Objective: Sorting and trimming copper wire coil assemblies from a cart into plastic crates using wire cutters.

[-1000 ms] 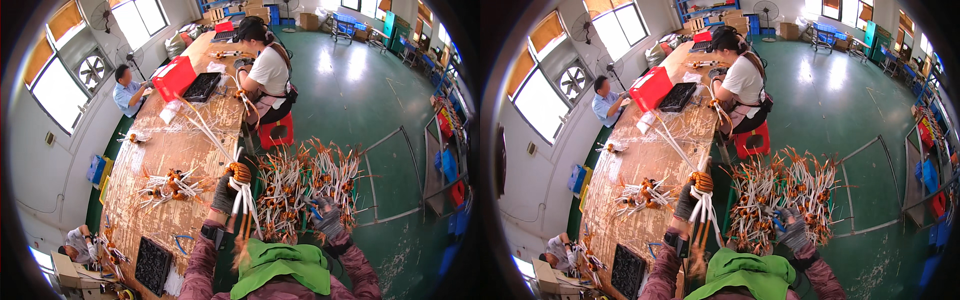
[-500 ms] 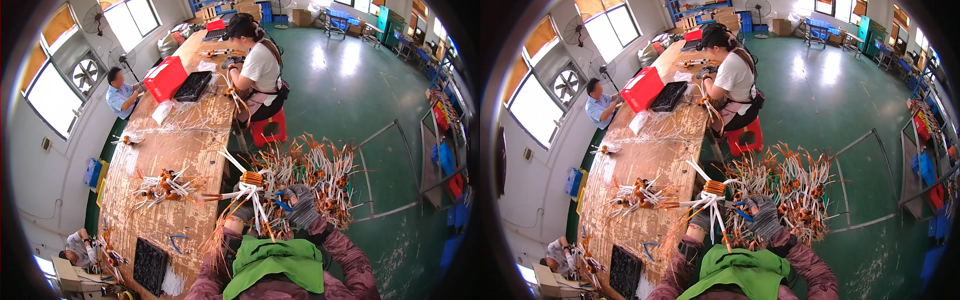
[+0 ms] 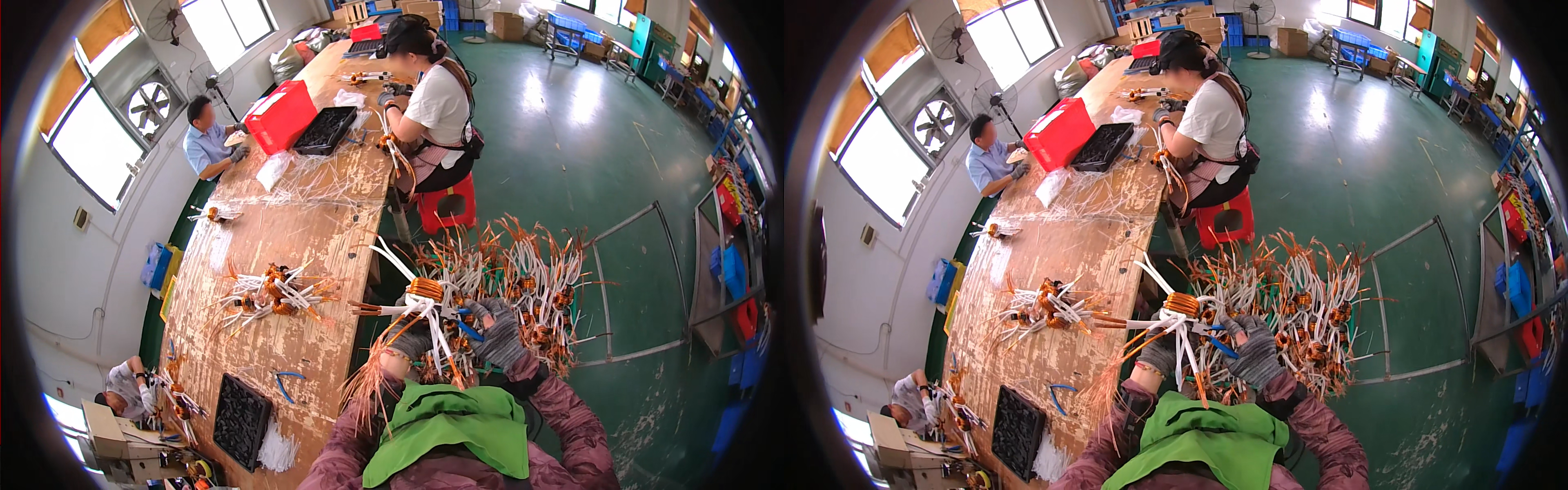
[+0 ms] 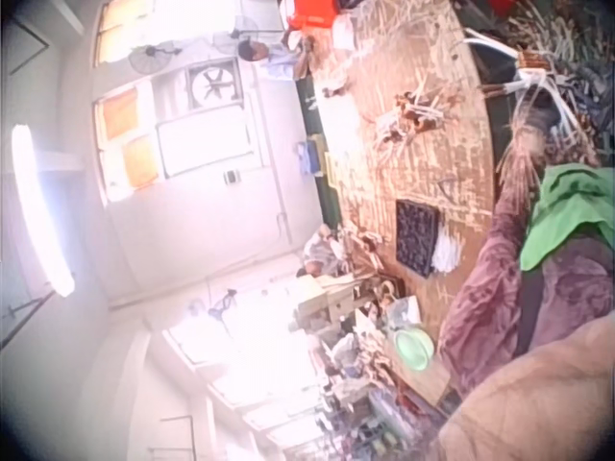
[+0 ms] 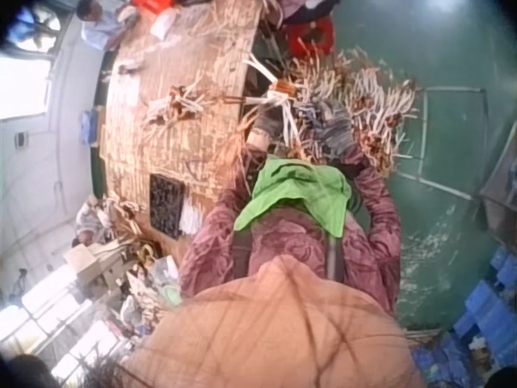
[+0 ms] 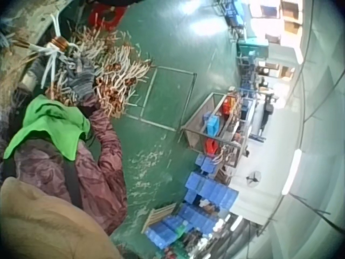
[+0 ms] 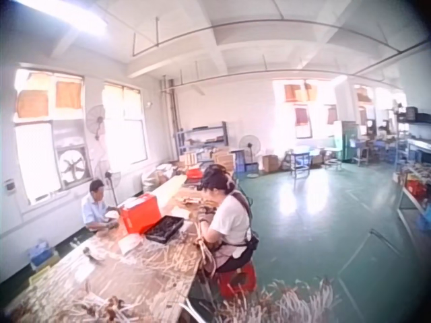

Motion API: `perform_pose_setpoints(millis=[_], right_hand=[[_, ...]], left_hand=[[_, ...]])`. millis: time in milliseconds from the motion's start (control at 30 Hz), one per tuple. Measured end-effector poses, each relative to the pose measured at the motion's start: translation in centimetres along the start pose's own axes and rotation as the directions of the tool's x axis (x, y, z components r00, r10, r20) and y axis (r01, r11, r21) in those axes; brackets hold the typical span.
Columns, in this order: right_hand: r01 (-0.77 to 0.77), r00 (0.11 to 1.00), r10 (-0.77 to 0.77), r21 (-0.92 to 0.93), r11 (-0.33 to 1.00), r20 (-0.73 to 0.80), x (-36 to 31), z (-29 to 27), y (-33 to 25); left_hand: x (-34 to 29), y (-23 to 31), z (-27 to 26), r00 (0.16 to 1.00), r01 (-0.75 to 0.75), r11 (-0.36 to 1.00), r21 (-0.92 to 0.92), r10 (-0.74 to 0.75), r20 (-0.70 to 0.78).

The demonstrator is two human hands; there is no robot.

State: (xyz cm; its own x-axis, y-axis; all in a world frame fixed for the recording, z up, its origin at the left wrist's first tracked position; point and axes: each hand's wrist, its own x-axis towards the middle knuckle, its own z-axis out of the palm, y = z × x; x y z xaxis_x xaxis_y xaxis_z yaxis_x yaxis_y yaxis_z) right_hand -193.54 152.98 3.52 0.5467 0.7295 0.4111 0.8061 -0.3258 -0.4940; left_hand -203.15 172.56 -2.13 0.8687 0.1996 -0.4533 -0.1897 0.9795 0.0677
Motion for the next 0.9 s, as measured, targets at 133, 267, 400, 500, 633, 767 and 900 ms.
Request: perform_pose_setpoints(millis=[133,267,400,500,633,767,900], right_hand=[[-0.018,0.999,0.016,0.046,0.999,0.035,0.2,-0.6,0.4],[0.064,0.975,-0.047,-0.072,0.995,0.217,1.6,-1.6,-0.4],[-0.122,0.896,0.098,0.026,0.992,0.433,0.4,-1.4,0.9],[-0.086,0.949,0.059,0.075,0.994,0.308,0.1,-1.0,0.4],[0.082,0.969,-0.073,-0.031,0.996,0.235,1.2,-0.5,-0.6],[-0.07,0.932,0.064,0.002,0.998,0.358,0.3,0.0,1.7],[-0.251,0.897,0.144,0.214,0.944,0.418,-1.6,1.3,3.8]], left_hand=[[-0.1,-0.8,0.1,0.989,0.147,0.97,-0.193,-0.141,0.046],[5.3,1.4,-12.3,0.988,0.139,0.99,-0.007,-0.138,0.071],[1.5,-1.5,-3.7,0.994,0.045,0.99,-0.132,-0.057,-0.093],[2.3,-0.7,-5.4,0.996,-0.024,0.996,0.082,0.031,-0.079],[3.1,0.6,-11.3,0.952,-0.292,0.635,0.715,0.124,0.279],[1.3,-1.3,-2.2,0.949,-0.05,0.965,-0.259,-0.035,-0.313],[0.4,0.0,-0.8,0.989,0.034,0.986,-0.161,-0.057,-0.14]])
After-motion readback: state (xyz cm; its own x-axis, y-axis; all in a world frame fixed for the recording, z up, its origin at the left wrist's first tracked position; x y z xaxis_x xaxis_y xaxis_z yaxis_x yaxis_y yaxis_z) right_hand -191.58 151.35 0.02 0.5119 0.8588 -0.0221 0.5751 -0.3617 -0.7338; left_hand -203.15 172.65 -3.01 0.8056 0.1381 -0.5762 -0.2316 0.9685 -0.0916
